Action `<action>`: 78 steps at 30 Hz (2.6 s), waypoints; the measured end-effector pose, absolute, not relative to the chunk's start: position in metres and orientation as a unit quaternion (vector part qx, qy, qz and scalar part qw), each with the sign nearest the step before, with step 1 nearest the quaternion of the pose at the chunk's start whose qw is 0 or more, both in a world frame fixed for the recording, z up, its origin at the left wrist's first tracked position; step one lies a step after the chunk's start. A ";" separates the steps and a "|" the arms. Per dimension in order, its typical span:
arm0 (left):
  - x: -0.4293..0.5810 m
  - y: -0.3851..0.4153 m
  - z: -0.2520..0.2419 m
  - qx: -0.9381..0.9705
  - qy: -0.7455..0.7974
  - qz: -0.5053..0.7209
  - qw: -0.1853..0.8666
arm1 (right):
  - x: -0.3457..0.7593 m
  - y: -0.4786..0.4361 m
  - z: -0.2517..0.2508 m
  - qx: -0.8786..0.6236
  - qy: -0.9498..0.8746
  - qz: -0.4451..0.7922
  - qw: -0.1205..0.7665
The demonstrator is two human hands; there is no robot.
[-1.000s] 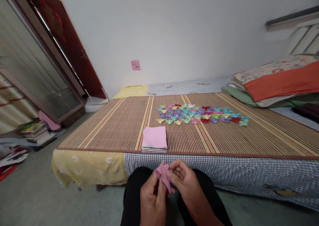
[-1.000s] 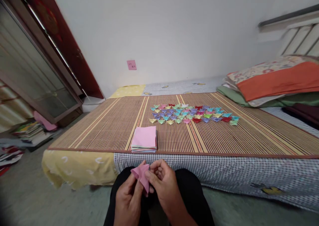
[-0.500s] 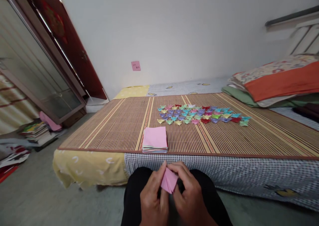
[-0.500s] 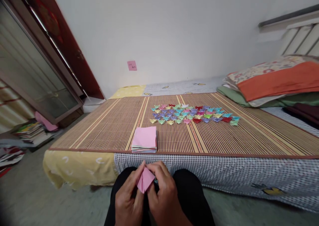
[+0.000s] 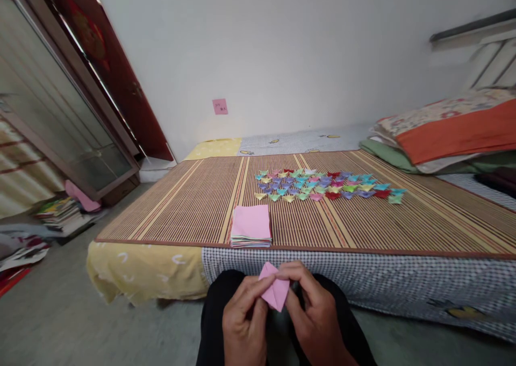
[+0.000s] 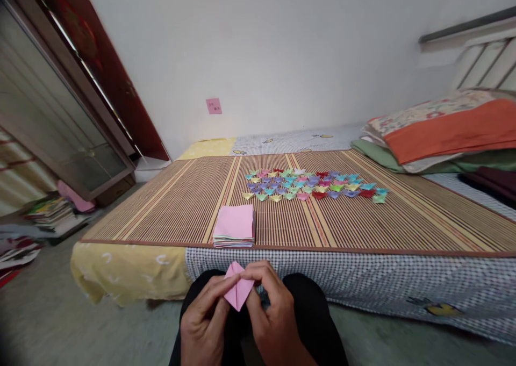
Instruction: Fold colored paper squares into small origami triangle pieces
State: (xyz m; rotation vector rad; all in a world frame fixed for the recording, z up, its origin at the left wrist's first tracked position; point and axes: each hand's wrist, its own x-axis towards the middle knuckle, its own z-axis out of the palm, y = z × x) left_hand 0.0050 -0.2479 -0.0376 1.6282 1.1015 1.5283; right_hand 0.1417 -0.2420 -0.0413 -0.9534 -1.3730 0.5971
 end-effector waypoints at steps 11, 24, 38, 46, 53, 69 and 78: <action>0.004 -0.247 -0.032 0.632 0.446 0.542 0.329 | 0.145 -0.235 -0.043 -0.424 -0.600 0.298 0.609; 0.009 -0.246 -0.053 0.611 0.497 0.550 0.278 | 0.148 -0.226 -0.030 -0.458 -0.598 0.423 0.505; -0.001 -0.247 -0.043 0.530 0.452 0.512 0.503 | 0.151 -0.221 -0.036 -0.429 -0.545 0.499 0.520; -0.004 -0.241 -0.039 0.611 0.476 0.454 0.440 | 0.147 -0.220 -0.033 -0.445 -0.574 0.460 0.510; -0.014 -0.240 -0.017 0.610 0.402 0.432 0.529 | 0.149 -0.217 -0.033 -0.427 -0.515 0.525 0.525; -0.017 -0.238 -0.026 0.580 0.439 0.453 0.515 | 0.174 -0.239 -0.038 -0.359 -0.570 0.490 0.554; -0.010 -0.244 -0.018 0.635 0.453 0.457 0.427 | 0.162 -0.240 -0.032 -0.363 -0.579 0.450 0.575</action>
